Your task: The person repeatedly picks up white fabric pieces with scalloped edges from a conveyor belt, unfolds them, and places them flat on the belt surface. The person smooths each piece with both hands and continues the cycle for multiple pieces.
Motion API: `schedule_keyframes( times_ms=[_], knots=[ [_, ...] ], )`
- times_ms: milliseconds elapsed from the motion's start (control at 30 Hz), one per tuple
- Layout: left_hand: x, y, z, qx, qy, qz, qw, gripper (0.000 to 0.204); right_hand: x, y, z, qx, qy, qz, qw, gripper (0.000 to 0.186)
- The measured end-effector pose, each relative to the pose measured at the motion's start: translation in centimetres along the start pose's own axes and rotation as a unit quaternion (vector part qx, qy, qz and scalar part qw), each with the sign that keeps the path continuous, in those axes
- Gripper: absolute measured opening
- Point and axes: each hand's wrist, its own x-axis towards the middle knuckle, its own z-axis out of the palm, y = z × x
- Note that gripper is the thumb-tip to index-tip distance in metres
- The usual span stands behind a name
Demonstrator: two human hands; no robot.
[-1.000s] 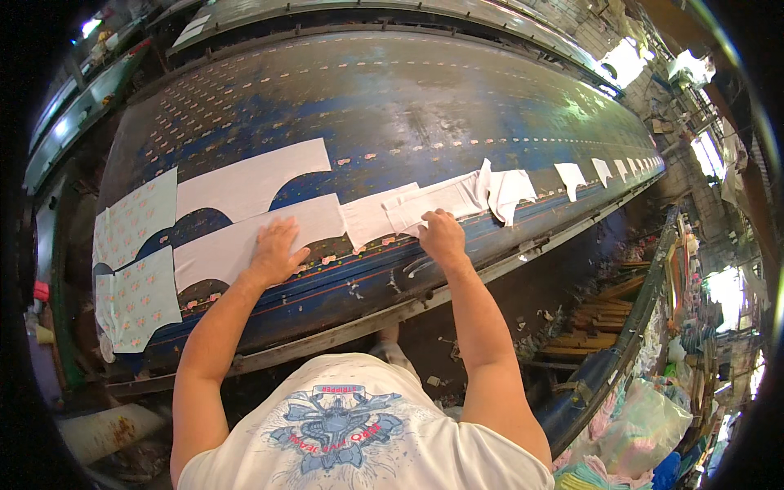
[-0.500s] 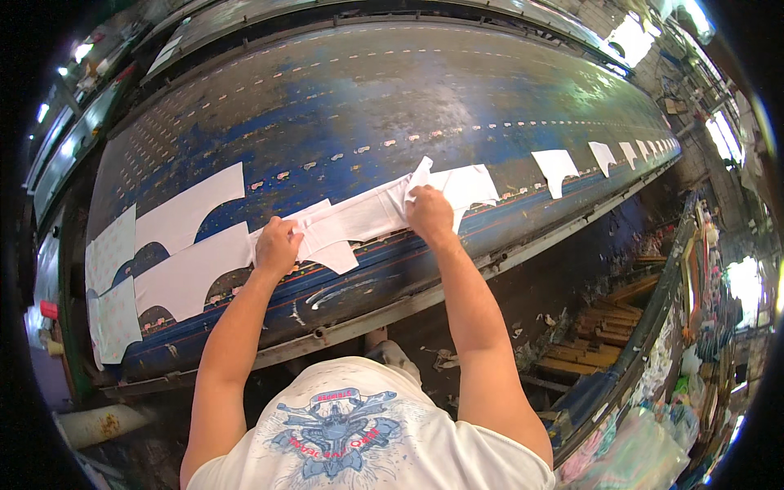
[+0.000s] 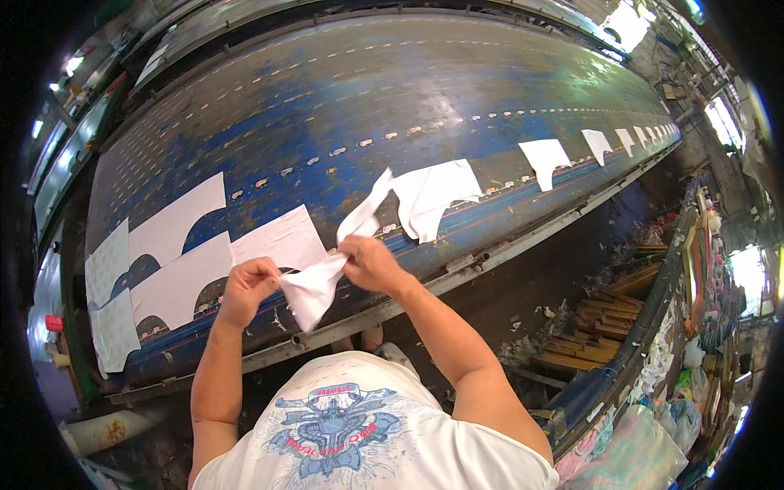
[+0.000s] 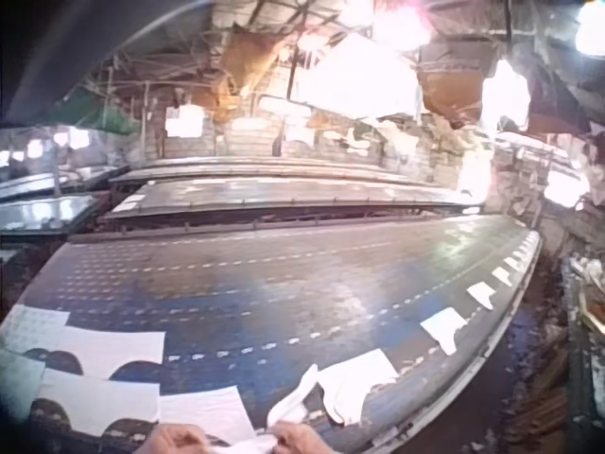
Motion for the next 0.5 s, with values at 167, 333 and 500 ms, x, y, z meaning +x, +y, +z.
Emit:
schedule_keyframes(
  times_ms=[167,333,500],
  knots=[
    [-1.5,-3.7,-2.7,0.218,0.187,-0.054,0.956,0.014,-1.9,-2.8,-1.9,0.282,-0.074,0.191,0.937,0.019],
    [-4.2,-6.4,-3.2,0.283,0.152,-0.027,0.946,0.029,-3.8,-4.5,-0.9,0.285,-0.009,0.267,0.921,0.012],
    [-3.1,-8.1,-4.6,0.464,0.163,0.112,0.863,0.041,-5.0,-4.9,-3.9,0.351,0.098,0.245,0.898,0.019]
  ],
)
